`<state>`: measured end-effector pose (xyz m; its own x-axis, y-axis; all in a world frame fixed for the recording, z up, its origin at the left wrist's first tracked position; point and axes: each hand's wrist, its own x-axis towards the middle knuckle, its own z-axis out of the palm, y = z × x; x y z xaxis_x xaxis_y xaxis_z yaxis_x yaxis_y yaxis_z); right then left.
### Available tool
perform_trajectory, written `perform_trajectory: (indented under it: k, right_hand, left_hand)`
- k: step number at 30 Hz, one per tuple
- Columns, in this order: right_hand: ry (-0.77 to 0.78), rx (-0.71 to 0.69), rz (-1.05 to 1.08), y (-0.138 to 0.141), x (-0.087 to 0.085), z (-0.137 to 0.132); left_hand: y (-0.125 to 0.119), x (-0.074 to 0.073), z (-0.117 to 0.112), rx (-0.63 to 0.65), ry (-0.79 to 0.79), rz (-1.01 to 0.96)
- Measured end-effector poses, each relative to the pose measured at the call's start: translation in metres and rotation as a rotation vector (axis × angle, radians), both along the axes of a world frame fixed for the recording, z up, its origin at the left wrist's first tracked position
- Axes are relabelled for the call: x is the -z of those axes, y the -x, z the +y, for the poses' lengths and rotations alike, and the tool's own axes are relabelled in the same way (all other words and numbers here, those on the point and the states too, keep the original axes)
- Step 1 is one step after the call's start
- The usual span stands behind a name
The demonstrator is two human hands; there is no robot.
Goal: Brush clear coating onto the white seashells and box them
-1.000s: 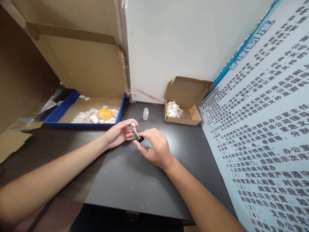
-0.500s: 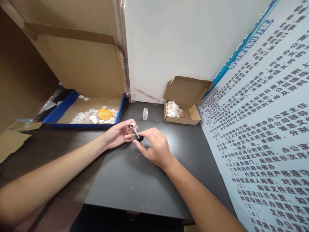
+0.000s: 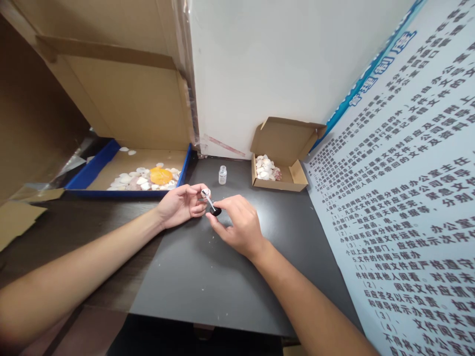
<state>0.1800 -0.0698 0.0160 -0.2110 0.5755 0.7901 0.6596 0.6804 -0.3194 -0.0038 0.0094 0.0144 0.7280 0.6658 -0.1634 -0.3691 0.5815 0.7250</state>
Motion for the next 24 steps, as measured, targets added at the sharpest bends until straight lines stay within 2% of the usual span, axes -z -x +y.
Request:
perform_trajectory:
  k: [24]
  right_hand:
    - [-0.028, 0.007, 0.023, -0.0006, -0.0014, 0.0001]
  left_hand:
    - [-0.0003, -0.0051, -0.0052, -0.063, -0.043, -0.001]
